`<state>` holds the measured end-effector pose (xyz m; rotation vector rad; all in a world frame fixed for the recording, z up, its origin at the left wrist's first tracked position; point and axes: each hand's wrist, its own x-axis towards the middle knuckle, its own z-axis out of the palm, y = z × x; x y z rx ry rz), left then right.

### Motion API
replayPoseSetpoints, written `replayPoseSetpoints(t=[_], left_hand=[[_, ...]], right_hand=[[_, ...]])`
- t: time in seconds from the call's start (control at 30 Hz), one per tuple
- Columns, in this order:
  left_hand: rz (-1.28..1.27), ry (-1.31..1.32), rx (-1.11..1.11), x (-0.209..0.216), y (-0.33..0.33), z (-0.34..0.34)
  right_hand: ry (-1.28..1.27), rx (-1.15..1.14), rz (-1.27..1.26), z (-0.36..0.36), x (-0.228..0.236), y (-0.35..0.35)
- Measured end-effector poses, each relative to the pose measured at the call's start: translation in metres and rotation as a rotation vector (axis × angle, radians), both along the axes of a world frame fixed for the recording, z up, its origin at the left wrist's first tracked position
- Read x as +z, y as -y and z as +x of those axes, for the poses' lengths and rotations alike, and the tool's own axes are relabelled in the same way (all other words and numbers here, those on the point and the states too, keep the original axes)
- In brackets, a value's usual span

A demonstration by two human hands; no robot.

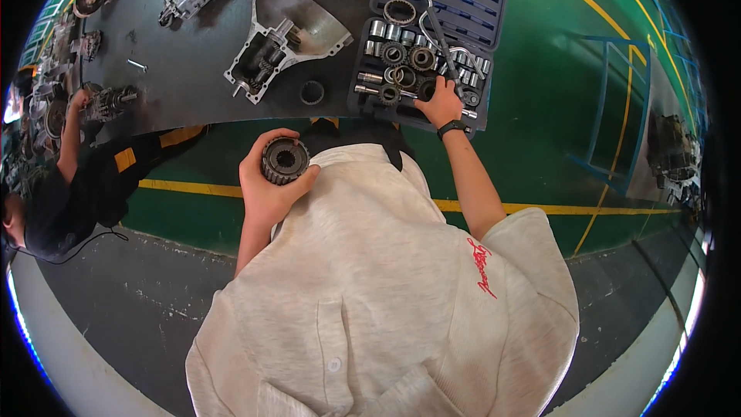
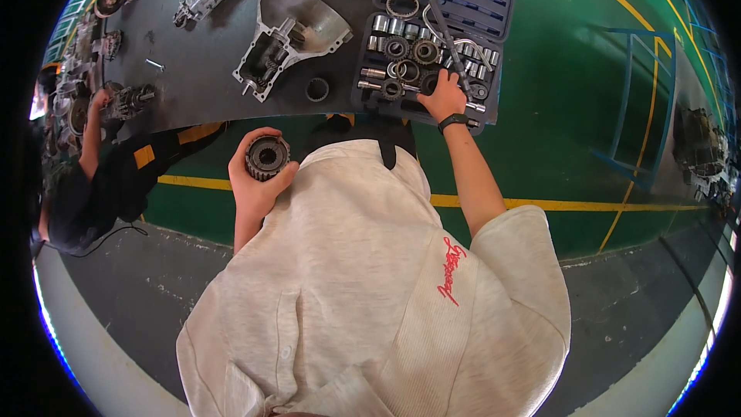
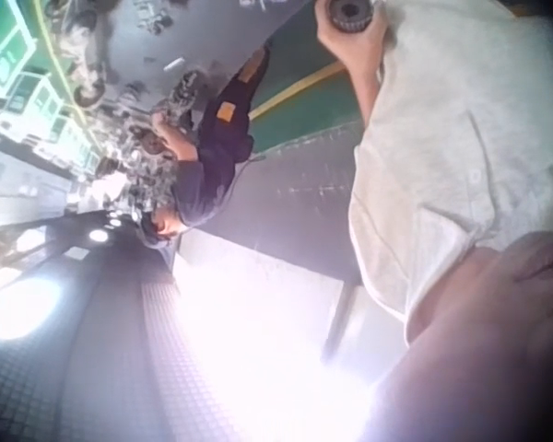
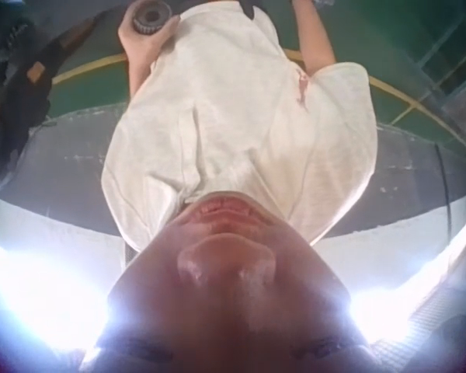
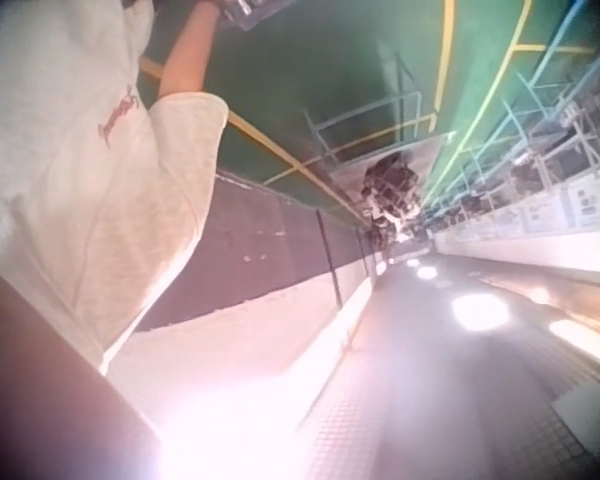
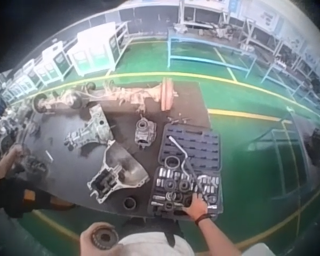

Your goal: The recorder is disassembling a gearbox, removing internal gears and shafts from the housing.

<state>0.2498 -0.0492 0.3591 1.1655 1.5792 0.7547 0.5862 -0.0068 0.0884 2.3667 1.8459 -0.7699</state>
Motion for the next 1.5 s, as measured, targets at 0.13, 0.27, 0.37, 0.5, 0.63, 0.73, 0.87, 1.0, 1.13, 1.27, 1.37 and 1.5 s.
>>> replayPoseSetpoints(t=[0.13, 0.27, 0.37, 0.5, 0.63, 0.73, 0.87, 1.0, 1.13, 1.27, 1.37, 1.5], left_hand=[[-0.018, -0.012, 0.036, -0.005, 0.003, 0.012], [-0.01, -0.031, 0.056, -0.005, 0.004, 0.022], [-0.009, -0.035, 0.06, -0.006, 0.005, 0.027], [-0.019, -0.018, 0.081, -0.007, 0.003, 0.034], [-0.023, -0.007, 0.094, -0.008, 0.001, 0.039], [-0.027, -0.02, 0.124, -0.007, 0.0, 0.04], [-0.033, -0.028, 0.157, -0.013, 0.006, 0.041], [-0.053, -0.048, 0.196, -0.012, 0.011, 0.042], [-0.053, -0.036, 0.227, -0.014, 0.017, 0.042], [-0.045, -0.03, 0.233, -0.015, 0.021, 0.04], [-0.055, -0.009, 0.246, -0.018, 0.021, 0.039], [-0.043, 0.0, 0.252, -0.024, 0.022, 0.039]], right_hand=[[-0.016, 0.012, 0.033, 0.01, -0.006, -0.004], [-0.043, 0.03, 0.102, 0.014, -0.006, -0.007], [-0.111, -0.045, 0.24, 0.014, 0.0, -0.014], [-0.184, -0.091, 0.299, 0.014, -0.001, -0.034], [-0.237, -0.006, 0.308, 0.01, -0.008, -0.063], [-0.233, 0.103, 0.254, 0.003, -0.006, -0.093], [-0.229, 0.312, 0.115, -0.007, -0.02, -0.134], [-0.202, 0.44, 0.075, -0.012, -0.029, -0.161], [-0.164, 0.458, 0.008, -0.012, -0.033, -0.167], [-0.206, 0.394, 0.041, 0.004, -0.036, -0.166], [-0.204, 0.433, -0.058, 0.02, -0.031, -0.159], [-0.024, 0.655, 0.023, 0.025, -0.026, -0.129]])
